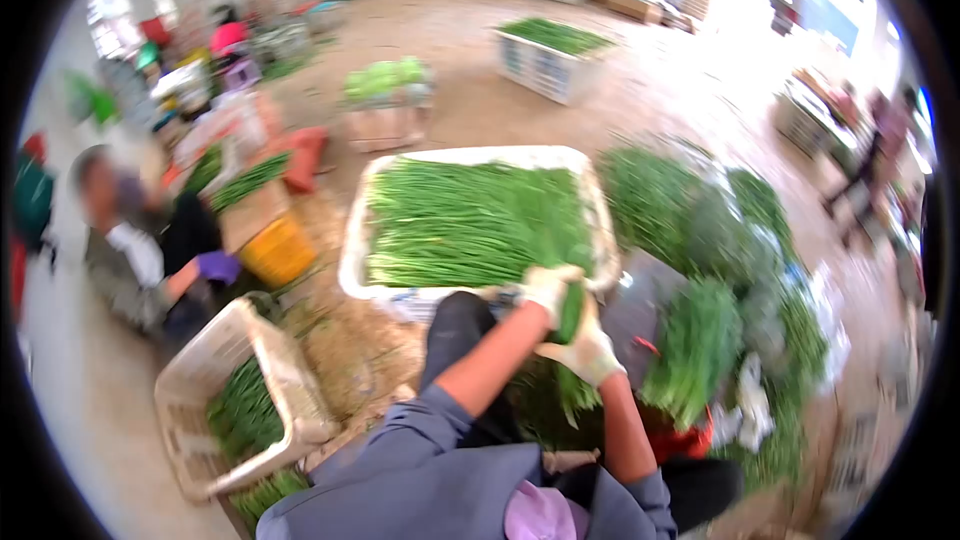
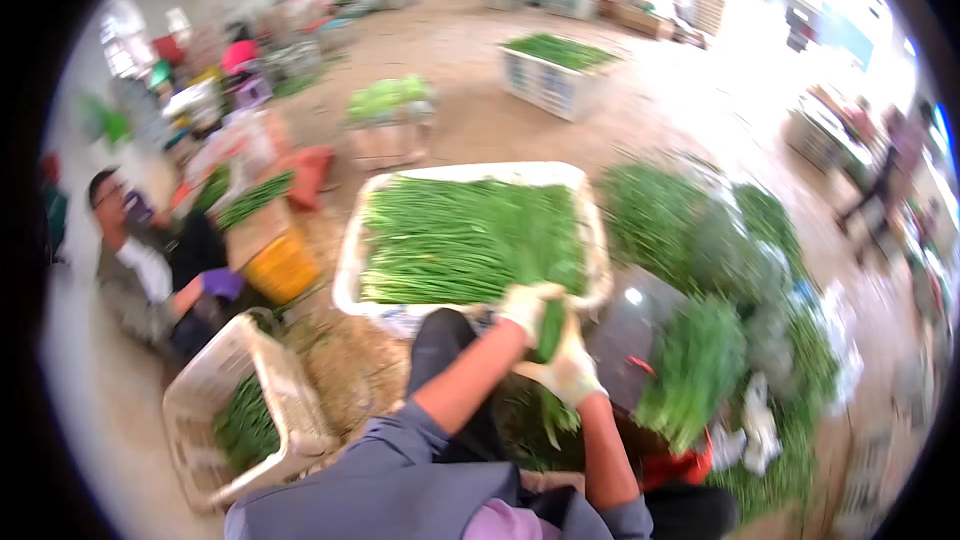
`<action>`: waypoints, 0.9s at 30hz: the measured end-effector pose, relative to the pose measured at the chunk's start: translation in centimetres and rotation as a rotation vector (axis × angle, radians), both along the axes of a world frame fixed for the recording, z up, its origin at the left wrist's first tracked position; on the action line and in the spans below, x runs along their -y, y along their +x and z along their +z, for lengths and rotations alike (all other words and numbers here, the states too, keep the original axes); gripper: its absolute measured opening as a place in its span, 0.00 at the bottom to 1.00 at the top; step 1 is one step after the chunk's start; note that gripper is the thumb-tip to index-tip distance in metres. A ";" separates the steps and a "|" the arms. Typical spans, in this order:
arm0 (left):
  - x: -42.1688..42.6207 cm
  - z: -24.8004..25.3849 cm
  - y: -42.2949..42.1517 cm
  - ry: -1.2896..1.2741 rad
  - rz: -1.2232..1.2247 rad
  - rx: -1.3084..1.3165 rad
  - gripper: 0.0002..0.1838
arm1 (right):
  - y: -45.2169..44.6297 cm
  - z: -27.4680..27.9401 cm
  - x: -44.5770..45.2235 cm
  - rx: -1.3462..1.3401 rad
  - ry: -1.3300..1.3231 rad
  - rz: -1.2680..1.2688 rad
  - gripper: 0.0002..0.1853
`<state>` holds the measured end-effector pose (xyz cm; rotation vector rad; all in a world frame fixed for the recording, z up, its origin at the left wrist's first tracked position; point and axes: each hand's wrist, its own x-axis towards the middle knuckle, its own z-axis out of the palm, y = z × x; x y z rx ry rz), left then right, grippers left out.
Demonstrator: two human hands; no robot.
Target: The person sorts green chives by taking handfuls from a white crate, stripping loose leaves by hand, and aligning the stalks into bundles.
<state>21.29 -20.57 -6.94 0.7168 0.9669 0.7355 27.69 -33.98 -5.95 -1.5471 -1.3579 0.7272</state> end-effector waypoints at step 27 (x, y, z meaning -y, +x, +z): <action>6.1 -14.1 -5.6 -0.310 -0.368 0.520 0.23 | 2.4 -9.2 -8.4 -0.341 -0.227 -0.156 0.29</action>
